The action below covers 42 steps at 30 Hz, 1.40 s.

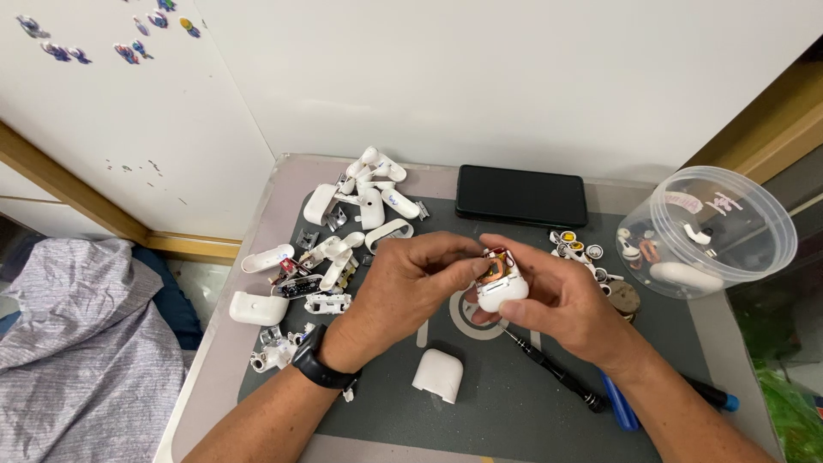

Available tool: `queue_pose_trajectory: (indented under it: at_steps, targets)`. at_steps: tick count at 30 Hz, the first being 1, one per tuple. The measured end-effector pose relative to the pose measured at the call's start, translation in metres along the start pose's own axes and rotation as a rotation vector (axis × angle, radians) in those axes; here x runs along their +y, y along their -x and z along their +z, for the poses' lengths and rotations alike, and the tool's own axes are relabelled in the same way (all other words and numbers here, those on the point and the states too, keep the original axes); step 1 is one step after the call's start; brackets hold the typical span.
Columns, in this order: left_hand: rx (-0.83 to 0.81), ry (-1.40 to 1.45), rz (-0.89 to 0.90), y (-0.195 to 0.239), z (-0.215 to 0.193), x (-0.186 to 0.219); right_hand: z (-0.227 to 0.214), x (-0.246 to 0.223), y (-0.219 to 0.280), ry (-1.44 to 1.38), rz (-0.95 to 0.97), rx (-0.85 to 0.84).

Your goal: The person assembles a white wireless earbud charging case by inserting a circuit board and snapping the shell halves together. They then use a screwdriver to tighten a screw on the case. Finally, they sort through a pile of disassembled earbud parts on the table.

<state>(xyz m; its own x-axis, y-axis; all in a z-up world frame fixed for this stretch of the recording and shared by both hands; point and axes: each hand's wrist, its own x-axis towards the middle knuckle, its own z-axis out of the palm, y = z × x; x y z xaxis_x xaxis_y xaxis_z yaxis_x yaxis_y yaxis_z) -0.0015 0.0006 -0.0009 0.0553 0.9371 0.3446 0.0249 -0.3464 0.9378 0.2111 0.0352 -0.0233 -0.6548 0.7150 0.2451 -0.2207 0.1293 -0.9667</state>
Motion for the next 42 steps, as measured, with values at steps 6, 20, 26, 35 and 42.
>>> queue_pose_trajectory:
  at_steps: [6,20,26,35,42]
  targets:
    - [-0.077,-0.092,0.132,0.002,-0.004,0.01,0.001,-0.002,-0.003,-0.036,0.0,0.0]
    - [-0.128,-0.105,0.134,0.004,0.003,-0.014,-0.009,0.003,-0.006,-0.006,0.034,0.174]
    - [-0.114,-0.079,0.1,0.004,0.007,-0.011,-0.015,0.004,-0.006,0.029,-0.004,0.209]
    - [-0.11,-0.105,0.093,0.006,0.006,-0.018,-0.028,0.008,-0.004,0.01,-0.058,0.256]
    - [-0.165,-0.193,0.095,0.003,0.006,-0.018,-0.018,-0.002,-0.006,0.099,-0.101,0.227]
